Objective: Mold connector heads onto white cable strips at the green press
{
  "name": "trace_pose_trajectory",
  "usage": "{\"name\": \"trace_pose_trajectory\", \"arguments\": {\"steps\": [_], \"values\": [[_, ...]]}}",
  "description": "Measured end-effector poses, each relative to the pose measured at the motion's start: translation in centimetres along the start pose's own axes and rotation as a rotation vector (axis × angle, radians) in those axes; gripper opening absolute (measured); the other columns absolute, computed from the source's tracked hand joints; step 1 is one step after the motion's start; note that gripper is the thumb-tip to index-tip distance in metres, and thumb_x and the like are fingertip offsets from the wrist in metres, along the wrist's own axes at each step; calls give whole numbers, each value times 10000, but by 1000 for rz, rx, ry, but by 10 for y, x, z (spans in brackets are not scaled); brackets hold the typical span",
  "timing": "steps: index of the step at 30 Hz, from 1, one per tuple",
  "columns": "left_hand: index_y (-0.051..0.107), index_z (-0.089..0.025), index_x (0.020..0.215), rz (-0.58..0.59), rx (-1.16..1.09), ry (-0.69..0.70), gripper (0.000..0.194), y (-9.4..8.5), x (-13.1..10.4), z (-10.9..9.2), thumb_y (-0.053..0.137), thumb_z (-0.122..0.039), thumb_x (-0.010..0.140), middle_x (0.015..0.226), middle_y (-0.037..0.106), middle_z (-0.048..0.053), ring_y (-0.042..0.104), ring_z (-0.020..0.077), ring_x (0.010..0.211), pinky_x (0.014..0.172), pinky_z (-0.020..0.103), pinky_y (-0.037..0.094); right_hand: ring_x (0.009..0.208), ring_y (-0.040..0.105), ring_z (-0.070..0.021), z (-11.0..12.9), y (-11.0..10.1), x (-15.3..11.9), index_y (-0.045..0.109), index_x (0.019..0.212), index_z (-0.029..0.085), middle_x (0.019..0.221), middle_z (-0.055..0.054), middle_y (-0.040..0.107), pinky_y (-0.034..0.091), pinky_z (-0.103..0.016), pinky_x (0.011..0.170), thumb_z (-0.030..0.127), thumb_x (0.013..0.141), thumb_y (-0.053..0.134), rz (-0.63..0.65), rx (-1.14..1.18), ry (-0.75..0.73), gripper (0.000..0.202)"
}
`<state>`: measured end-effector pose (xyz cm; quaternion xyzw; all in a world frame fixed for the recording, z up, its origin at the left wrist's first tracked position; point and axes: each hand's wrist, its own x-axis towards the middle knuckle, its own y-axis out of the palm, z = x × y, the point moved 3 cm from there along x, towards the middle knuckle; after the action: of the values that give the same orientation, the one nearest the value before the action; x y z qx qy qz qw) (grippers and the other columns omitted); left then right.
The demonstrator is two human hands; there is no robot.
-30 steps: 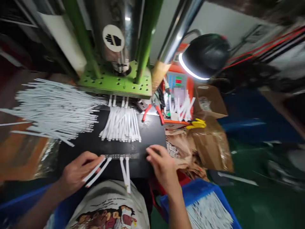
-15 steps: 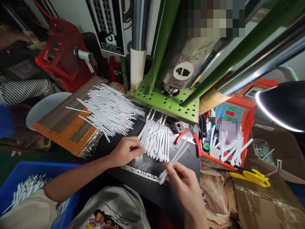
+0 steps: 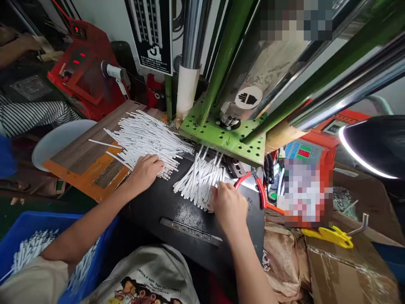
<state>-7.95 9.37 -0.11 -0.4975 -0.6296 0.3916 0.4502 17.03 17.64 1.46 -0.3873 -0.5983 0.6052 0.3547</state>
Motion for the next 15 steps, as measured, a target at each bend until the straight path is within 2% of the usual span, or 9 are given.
{"name": "trace_pose_trajectory", "arguments": {"steps": [2,4,5,7,9,12,15], "values": [[610,-157,826,4,15,75,212,0,0,14,442,-108,944,864,592,101,538,280,887,785,431,402,798,646,-197,36,-10,22,691,984,180,938,-90,688,381,-266,641,253,981,476,-15,92,-193,227],[602,-166,849,-13,10,146,194,1,2,18,442,-116,949,861,608,82,553,259,882,793,412,404,907,634,-187,75,-13,50,683,1010,176,980,-86,679,409,-253,736,207,996,440,-28,179,-430,246],[597,-168,866,-28,0,177,182,0,2,17,443,-122,952,865,618,74,563,245,881,801,399,410,933,627,-190,93,-13,65,677,1019,166,985,-90,674,412,-255,758,197,999,427,-36,182,-503,253],[588,-172,908,-59,-32,226,174,-4,1,12,428,-141,967,869,638,59,583,210,863,803,358,432,942,620,-200,122,-10,90,673,1007,160,983,-89,669,416,-261,759,181,978,459,-39,180,-555,217],[593,-176,943,-113,-103,252,209,-16,-2,5,389,-153,981,875,652,50,600,178,843,785,311,458,942,615,-213,141,-8,105,674,1002,157,1004,-94,663,416,-274,758,154,949,487,-33,172,-572,194],[639,-187,983,-193,-375,209,242,-40,-10,-4,397,-178,988,842,656,28,606,131,746,716,256,487,1006,588,-249,147,-7,102,669,1034,135,1064,-134,642,410,-322,819,126,956,437,-27,154,-587,246],[665,-201,1105,-174,-785,51,226,-53,-21,-9,475,-226,983,865,689,24,632,107,689,678,239,532,1007,570,-279,121,-10,75,659,1033,109,1043,-163,627,401,-359,829,111,954,420,-35,124,-545,252]]}}
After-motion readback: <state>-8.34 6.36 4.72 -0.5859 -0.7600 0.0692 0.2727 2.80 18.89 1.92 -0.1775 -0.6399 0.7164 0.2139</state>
